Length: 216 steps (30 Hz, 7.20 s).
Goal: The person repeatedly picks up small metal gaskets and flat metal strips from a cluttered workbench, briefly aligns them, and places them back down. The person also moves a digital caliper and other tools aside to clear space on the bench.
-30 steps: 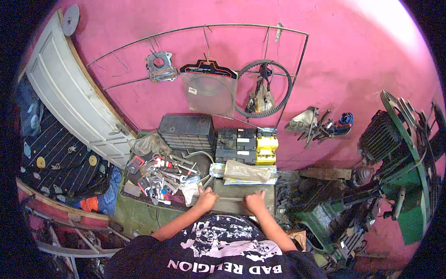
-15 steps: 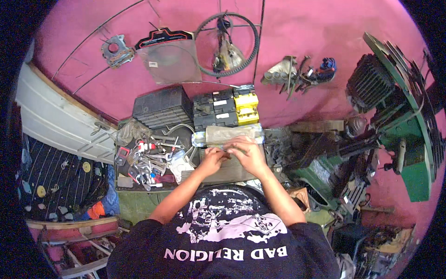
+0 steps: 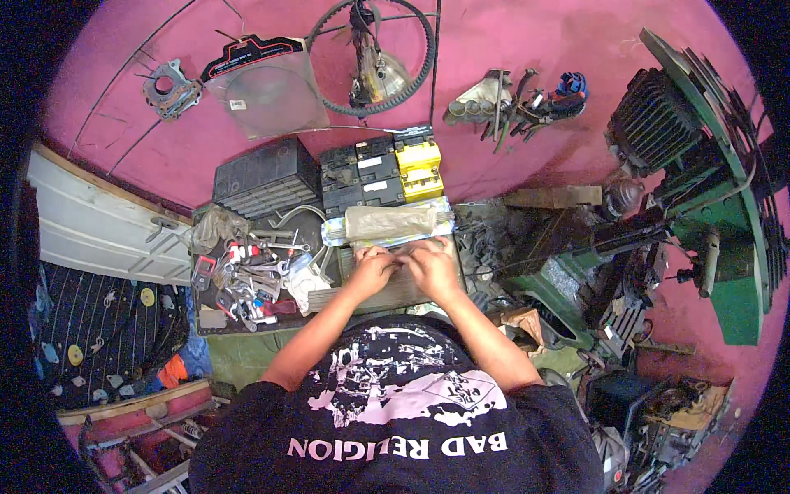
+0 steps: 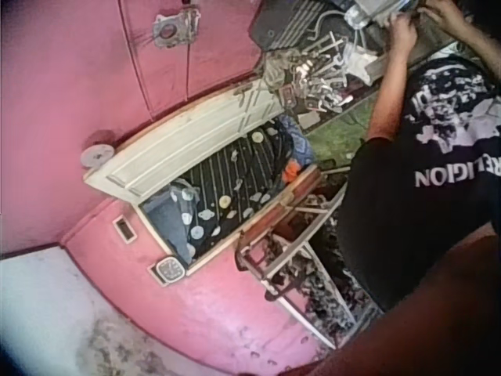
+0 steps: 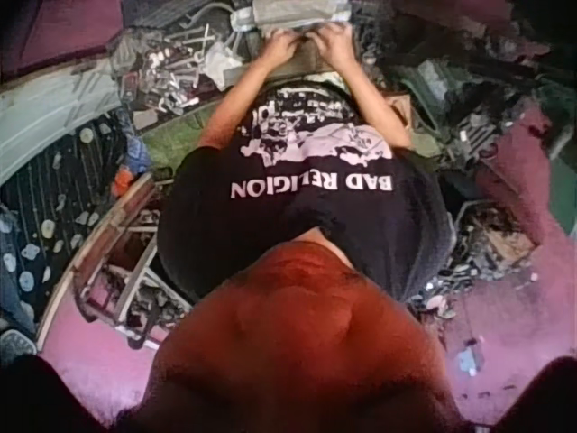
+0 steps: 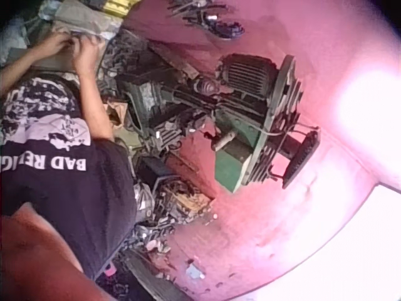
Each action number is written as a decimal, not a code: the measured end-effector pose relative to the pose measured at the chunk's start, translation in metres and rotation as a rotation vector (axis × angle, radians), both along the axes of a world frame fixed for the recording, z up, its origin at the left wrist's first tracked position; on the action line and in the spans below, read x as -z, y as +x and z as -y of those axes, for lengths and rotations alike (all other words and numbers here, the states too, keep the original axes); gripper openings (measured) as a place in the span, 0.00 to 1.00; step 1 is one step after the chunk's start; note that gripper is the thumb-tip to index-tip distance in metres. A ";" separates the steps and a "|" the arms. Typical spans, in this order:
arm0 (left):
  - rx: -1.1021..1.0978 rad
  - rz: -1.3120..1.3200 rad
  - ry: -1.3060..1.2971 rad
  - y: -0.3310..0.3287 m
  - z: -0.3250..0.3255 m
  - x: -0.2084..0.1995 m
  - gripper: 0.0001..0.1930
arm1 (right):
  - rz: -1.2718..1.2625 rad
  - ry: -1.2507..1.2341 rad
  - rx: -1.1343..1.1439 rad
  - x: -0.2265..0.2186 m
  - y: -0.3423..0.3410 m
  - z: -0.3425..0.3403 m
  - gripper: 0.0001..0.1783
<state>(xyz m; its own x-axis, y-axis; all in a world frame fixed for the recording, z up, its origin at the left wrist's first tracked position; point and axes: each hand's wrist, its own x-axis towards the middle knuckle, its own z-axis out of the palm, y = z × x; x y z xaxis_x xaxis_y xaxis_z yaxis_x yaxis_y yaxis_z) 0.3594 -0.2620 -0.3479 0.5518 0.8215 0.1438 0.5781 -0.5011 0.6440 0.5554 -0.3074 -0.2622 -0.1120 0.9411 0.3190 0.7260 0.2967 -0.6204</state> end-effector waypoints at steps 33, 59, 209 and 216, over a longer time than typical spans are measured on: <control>-0.590 -0.289 -0.008 -0.066 -0.061 0.003 0.21 | -1.183 -0.386 0.811 0.157 0.000 -0.103 0.11; -0.513 -0.212 -0.025 -0.075 -0.052 -0.003 0.26 | -0.782 -0.865 0.494 0.107 0.005 -0.091 0.11; -0.002 0.139 0.144 -0.033 0.005 -0.025 0.06 | -0.474 -0.177 -0.228 -0.051 -0.008 -0.006 0.10; -0.062 0.124 0.085 -0.031 0.013 -0.014 0.10 | -0.315 -0.180 -0.203 -0.022 -0.021 -0.008 0.11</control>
<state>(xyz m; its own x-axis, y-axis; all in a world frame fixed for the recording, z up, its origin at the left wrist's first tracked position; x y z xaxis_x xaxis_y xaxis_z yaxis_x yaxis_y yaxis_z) 0.3287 -0.2748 -0.3335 0.4745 0.8353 0.2778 0.5283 -0.5227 0.6691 0.5348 -0.2997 -0.2397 -0.2246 0.9537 0.2001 0.4300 0.2813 -0.8579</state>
